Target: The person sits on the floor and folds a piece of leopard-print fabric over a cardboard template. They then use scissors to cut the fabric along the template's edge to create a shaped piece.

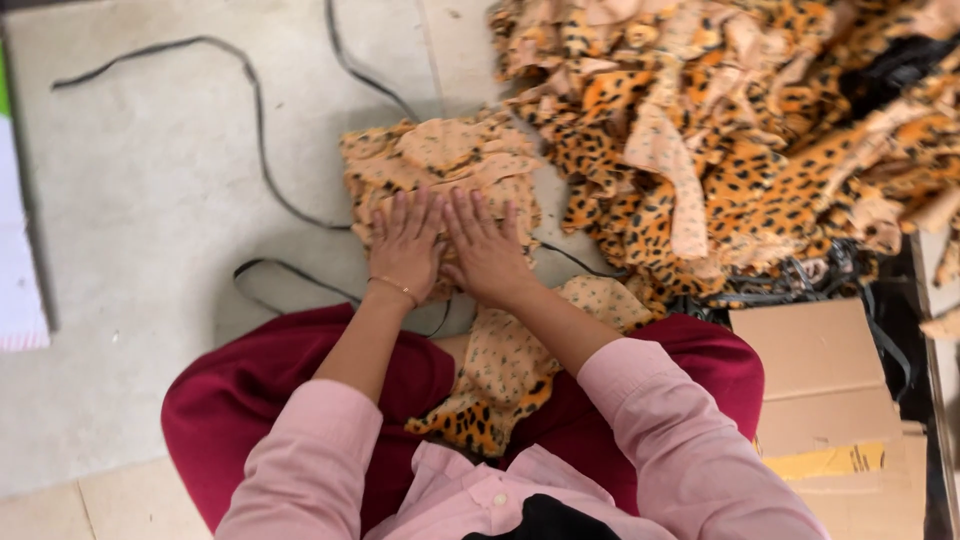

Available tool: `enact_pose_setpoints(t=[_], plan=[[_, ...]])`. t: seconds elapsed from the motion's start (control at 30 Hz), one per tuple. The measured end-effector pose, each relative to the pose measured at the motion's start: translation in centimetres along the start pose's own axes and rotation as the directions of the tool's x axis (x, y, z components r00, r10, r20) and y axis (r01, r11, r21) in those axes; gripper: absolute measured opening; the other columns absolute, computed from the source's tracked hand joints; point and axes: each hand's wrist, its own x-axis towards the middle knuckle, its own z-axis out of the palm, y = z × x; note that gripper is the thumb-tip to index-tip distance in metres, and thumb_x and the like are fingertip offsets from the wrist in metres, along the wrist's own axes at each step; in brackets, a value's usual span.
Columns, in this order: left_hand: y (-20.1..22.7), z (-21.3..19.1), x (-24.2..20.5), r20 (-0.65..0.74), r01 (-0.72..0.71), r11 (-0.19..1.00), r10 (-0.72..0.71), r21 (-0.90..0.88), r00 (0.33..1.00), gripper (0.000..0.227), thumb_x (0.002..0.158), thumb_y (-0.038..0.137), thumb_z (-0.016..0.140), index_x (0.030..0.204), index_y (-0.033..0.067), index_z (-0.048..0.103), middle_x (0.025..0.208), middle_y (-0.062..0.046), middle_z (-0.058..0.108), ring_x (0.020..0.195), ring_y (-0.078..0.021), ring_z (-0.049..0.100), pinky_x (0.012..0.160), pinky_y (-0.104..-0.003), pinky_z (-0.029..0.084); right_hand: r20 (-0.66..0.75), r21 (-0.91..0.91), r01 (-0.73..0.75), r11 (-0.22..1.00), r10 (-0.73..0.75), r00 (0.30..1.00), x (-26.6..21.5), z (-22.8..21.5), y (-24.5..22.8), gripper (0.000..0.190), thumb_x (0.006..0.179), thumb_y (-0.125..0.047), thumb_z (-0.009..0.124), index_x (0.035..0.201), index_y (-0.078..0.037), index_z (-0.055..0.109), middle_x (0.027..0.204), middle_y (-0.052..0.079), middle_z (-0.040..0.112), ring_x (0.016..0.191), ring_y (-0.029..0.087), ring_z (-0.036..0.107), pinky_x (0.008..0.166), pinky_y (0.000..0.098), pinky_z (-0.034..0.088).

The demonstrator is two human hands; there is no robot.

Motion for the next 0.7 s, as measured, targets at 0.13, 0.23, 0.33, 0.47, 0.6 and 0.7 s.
enact_pose_setpoints(t=[0.13,0.23,0.33,0.47,0.6,0.7], plan=[[0.9,-1.4,-0.2,-0.153,-0.017,0.999,0.022,0.034,0.988,0.072,0.102,0.053,0.043,0.166,0.0341,0.016,0.174,0.004,0.007,0.158,-0.0307,0.003,0.123,-0.064,-0.005,-0.015,0.13,-0.002,0.992,0.004,1.0,-0.1,-3.8,1.8,0.092,0.092,-0.051,0.068,0.164,-0.014,0.026,0.172,0.012,0.017,0.156,0.039,0.017,0.111,0.086,0.006],[3.7,-5.7,1.2,-0.446,-0.046,0.998,0.064,0.051,0.893,0.05,0.103,0.048,0.056,0.147,0.0247,0.054,0.169,-0.009,0.031,0.155,-0.0436,0.019,0.114,-0.079,0.001,-0.098,0.387,0.023,0.922,0.016,0.995,0.1,-7.0,5.0,0.06,0.097,-0.048,0.063,0.149,-0.02,0.053,0.161,0.007,0.04,0.147,0.032,0.04,0.109,0.0875,0.011],[7.7,-10.1,5.3,-0.522,-0.133,0.988,0.153,0.075,0.839,0.044,0.105,0.047,0.06,0.141,0.0223,0.056,0.165,-0.009,0.031,0.153,-0.0424,0.02,0.115,-0.073,0.013,-0.447,0.46,0.03,0.887,0.203,0.871,0.8,-8.1,9.6,0.046,0.098,-0.023,0.071,0.14,-0.007,0.063,0.144,0.019,0.058,0.132,0.037,0.058,0.109,0.065,0.044],[13.5,-14.0,13.8,-0.465,-0.352,0.933,0.281,-0.074,0.84,0.052,0.103,0.039,0.062,0.15,0.0179,0.05,0.163,-0.013,0.029,0.149,-0.0471,0.025,0.114,-0.068,0.032,-0.385,0.81,-0.058,0.584,0.604,0.698,0.0,-11.7,15.5,0.058,0.103,-0.022,0.068,0.155,-0.012,0.045,0.164,0.015,0.022,0.133,0.032,0.058,0.085,0.0445,0.046],[18.4,-14.9,22.3,-0.345,-0.361,0.888,0.256,-0.286,0.903,0.05,0.105,0.033,0.06,0.152,0.0195,0.049,0.164,-0.012,0.027,0.151,-0.0407,0.022,0.12,-0.06,0.027,-0.253,0.957,0.09,0.274,0.648,0.719,-0.6,-10.8,21.0,0.068,0.101,-0.019,0.067,0.16,-0.012,0.034,0.167,0.012,0.033,0.155,0.025,-0.022,0.114,0.0506,0.034],[19.5,-14.8,26.9,-0.266,-0.26,0.89,0.166,-0.373,0.95,0.035,0.091,0.008,0.066,0.121,0.026,0.071,0.164,-0.015,0.025,0.149,-0.0516,0.019,0.125,-0.054,0.014,-0.069,0.984,0.158,-0.077,0.657,0.751,0.0,-10.3,22.2,0.076,0.095,-0.015,0.071,0.16,-0.02,0.031,0.172,0.013,-0.015,0.096,0.014,0.07,0.071,0.0284,0.061]])
